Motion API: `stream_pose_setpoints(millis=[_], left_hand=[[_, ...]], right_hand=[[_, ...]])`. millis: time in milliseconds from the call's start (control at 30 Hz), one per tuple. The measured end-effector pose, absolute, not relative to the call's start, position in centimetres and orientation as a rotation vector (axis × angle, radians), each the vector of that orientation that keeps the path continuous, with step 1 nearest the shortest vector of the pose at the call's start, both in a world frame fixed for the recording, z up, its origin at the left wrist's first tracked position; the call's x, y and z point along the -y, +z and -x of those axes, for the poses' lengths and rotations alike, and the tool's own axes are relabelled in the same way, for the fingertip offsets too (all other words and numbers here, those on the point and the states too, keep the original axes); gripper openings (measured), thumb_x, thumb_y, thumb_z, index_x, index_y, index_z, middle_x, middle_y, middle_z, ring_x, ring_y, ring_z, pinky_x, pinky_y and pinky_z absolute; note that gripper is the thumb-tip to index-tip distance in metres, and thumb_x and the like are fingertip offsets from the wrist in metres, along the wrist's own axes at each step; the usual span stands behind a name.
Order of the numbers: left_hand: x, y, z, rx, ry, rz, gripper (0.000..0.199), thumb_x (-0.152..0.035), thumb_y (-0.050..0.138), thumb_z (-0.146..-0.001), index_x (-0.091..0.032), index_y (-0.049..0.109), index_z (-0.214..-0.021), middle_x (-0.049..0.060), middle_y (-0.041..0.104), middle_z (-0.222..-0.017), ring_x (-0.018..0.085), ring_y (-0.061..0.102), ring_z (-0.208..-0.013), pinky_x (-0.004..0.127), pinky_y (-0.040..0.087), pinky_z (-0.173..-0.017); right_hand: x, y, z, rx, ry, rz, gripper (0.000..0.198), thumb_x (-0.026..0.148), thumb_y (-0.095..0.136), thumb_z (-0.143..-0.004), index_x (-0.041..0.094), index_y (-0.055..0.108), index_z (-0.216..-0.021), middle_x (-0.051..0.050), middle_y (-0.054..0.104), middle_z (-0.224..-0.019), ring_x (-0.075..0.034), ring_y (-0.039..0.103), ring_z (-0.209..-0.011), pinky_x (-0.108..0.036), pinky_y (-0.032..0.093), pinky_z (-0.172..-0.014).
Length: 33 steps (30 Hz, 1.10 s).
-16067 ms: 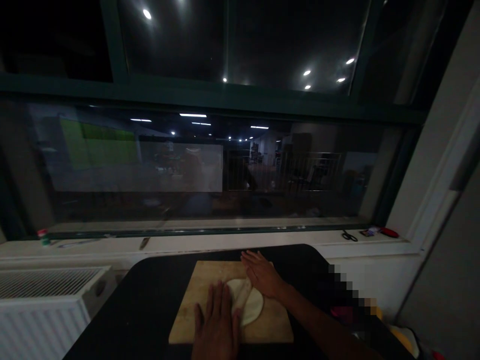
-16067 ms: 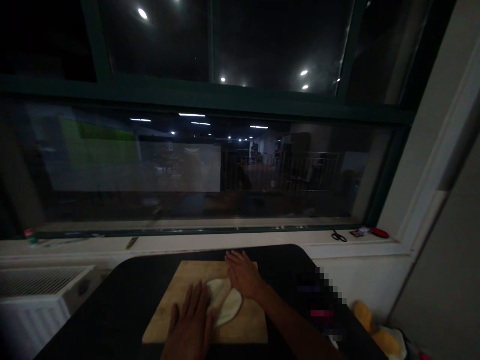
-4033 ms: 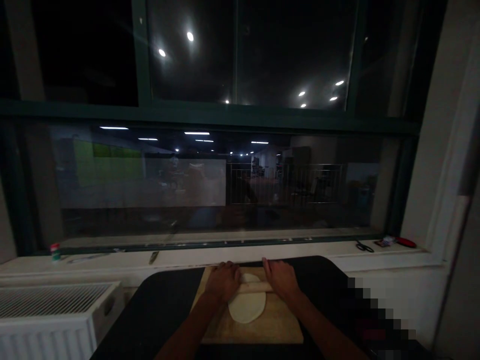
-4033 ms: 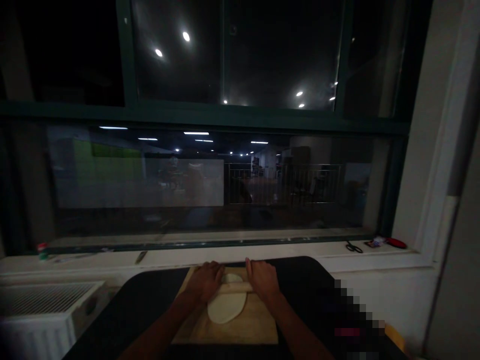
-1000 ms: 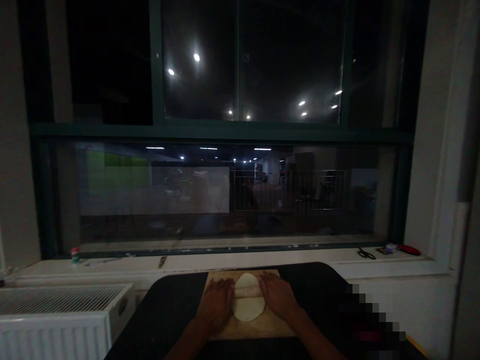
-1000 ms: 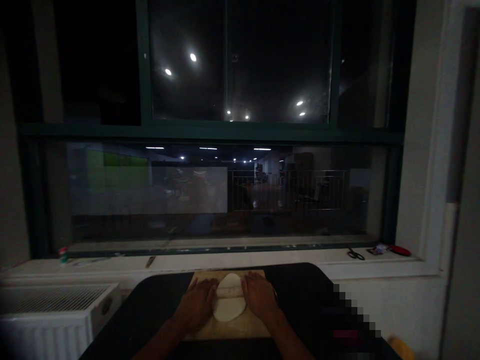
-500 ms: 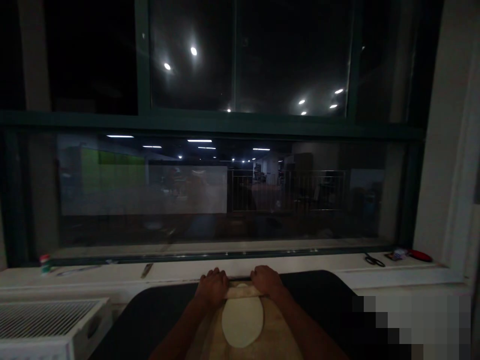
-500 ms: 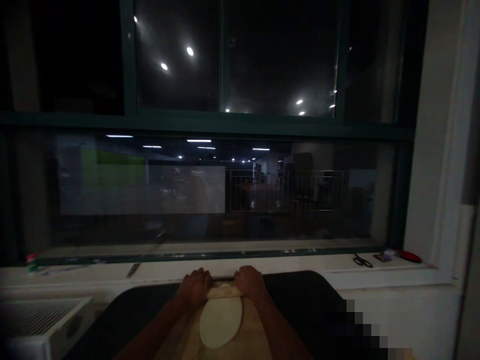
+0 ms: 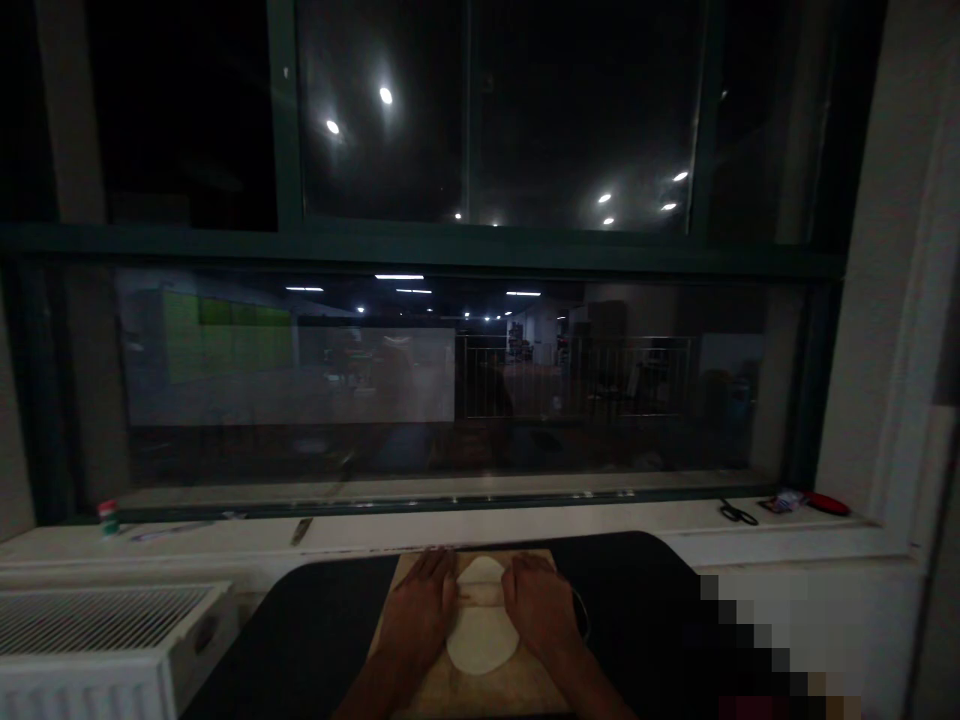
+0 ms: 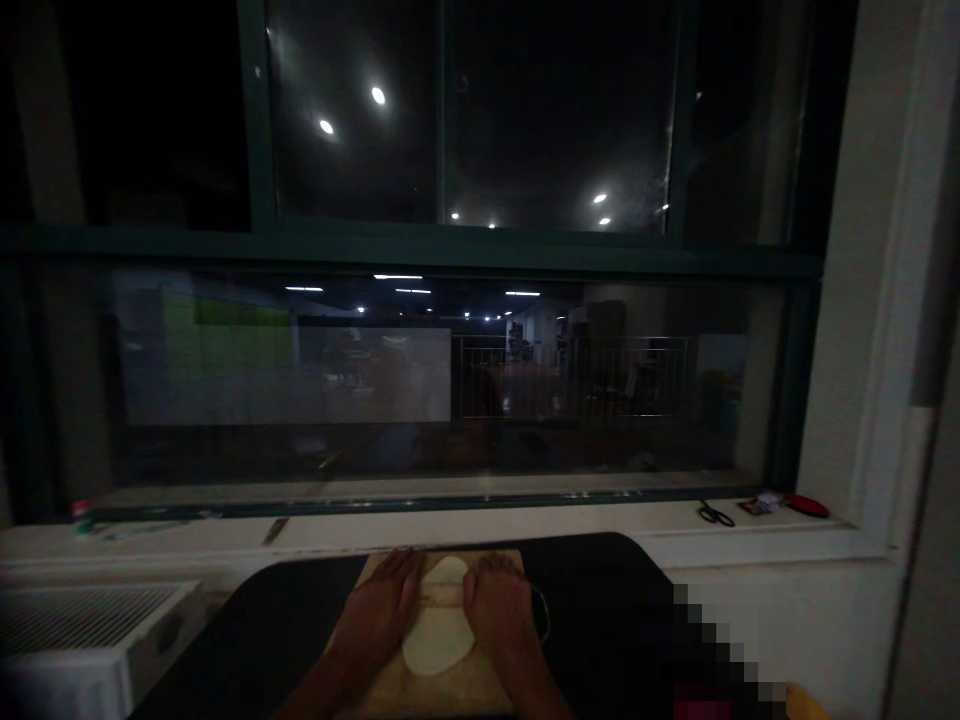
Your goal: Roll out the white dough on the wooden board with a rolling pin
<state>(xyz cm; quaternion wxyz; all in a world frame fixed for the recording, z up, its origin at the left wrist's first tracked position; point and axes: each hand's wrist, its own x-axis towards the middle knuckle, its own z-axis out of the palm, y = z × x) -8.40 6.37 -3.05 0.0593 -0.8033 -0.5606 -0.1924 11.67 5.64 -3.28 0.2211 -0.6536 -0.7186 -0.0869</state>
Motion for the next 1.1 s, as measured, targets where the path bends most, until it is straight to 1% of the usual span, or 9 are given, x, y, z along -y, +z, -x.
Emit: stream_pose_setpoints(millis=[167,300,400,500,600,733,800,900,1100], left_hand=[[-3.6,-4.8,9.3,1.666,-0.596,2.441,0.051,-0.034,0.023,-0.099,-0.019,0.043,-0.144,0.002,0.037,-0.153,0.023,0.03,-0.142,0.041,0.029,-0.117],[-1.9,-5.5,9.8,1.682,-0.575,2.475,0.052,-0.036,0.027,-0.098,-0.023,0.035,-0.148,-0.001,0.028,-0.156,0.024,0.025,-0.144,0.046,0.028,-0.117],[-1.3,-4.6,9.7,1.702,-0.565,2.489,0.052,-0.04,0.025,-0.099,-0.025,0.036,-0.148,0.0,0.032,-0.154,0.024,0.031,-0.142,0.047,0.027,-0.117],[-1.9,-3.0,8.9,1.705,-0.483,2.521,0.05,-0.033,0.02,-0.1,-0.022,0.047,-0.141,0.005,0.046,-0.147,0.023,0.042,-0.135,0.048,0.026,-0.117],[-3.7,-1.8,7.9,1.776,-0.277,2.536,0.049,-0.024,0.023,-0.097,-0.016,0.051,-0.137,0.012,0.048,-0.146,0.025,0.038,-0.138,0.049,0.029,-0.114],[-7.1,-1.7,7.2,1.936,-0.171,2.446,0.051,-0.022,0.024,-0.095,-0.013,0.045,-0.14,0.019,0.042,-0.149,0.031,0.033,-0.14,0.06,0.031,-0.107],[-8.3,-2.0,7.2,1.956,-0.155,2.446,0.05,-0.024,0.025,-0.094,-0.016,0.046,-0.14,0.018,0.042,-0.149,0.033,0.033,-0.14,0.064,0.033,-0.103],[-8.8,-2.6,7.1,1.946,-0.151,2.457,0.05,-0.025,0.029,-0.093,-0.02,0.046,-0.14,0.017,0.041,-0.15,0.035,0.03,-0.141,0.068,0.031,-0.102],[-6.2,-3.6,5.9,1.887,-0.341,2.35,0.055,-0.026,0.026,-0.094,-0.011,0.042,-0.144,0.016,0.04,-0.151,0.033,0.031,-0.141,0.059,0.023,-0.113]], right_hand=[[-2.2,-5.0,-11.9,2.0,-0.24,1.724,0.048,0.035,0.026,-0.099,0.016,0.06,-0.128,-0.013,0.058,-0.134,-0.027,0.049,-0.126,-0.041,0.032,-0.108],[-0.6,-5.4,-11.8,2.007,-0.204,1.739,0.047,0.039,0.028,-0.098,0.024,0.054,-0.135,-0.009,0.057,-0.134,-0.029,0.05,-0.125,-0.042,0.037,-0.102],[-1.6,-3.9,-11.9,2.037,-0.211,1.768,0.047,0.039,0.024,-0.099,0.025,0.06,-0.126,-0.01,0.061,-0.128,-0.027,0.056,-0.117,-0.039,0.04,-0.096],[-4.7,-1.7,-12.6,2.145,-0.138,1.787,0.047,0.031,0.022,-0.098,0.019,0.062,-0.121,-0.013,0.067,-0.114,-0.025,0.063,-0.104,-0.036,0.043,-0.088],[-8.4,-0.5,-13.4,2.265,-0.078,1.746,0.041,0.03,0.034,-0.094,0.02,0.061,-0.123,-0.013,0.07,-0.105,-0.026,0.064,-0.1,-0.039,0.042,-0.088],[-12.3,-0.8,-13.6,2.42,-0.017,1.636,0.038,0.03,0.046,-0.087,0.023,0.063,-0.121,-0.011,0.066,-0.118,-0.027,0.057,-0.114,-0.044,0.037,-0.097],[-13.6,-1.2,-13.3,2.451,0.005,1.592,0.037,0.03,0.045,-0.088,0.026,0.064,-0.12,-0.009,0.061,-0.126,-0.026,0.053,-0.119,-0.044,0.037,-0.097],[-14.6,-1.7,-13.1,2.455,0.03,1.552,0.036,0.03,0.041,-0.091,0.029,0.067,-0.115,-0.004,0.063,-0.126,-0.023,0.056,-0.116,-0.04,0.041,-0.094],[-12.3,-3.3,-14.2,2.323,-0.024,1.561,0.043,0.025,0.03,-0.095,0.025,0.066,-0.12,-0.003,0.064,-0.126,-0.02,0.057,-0.116,-0.034,0.037,-0.103]])
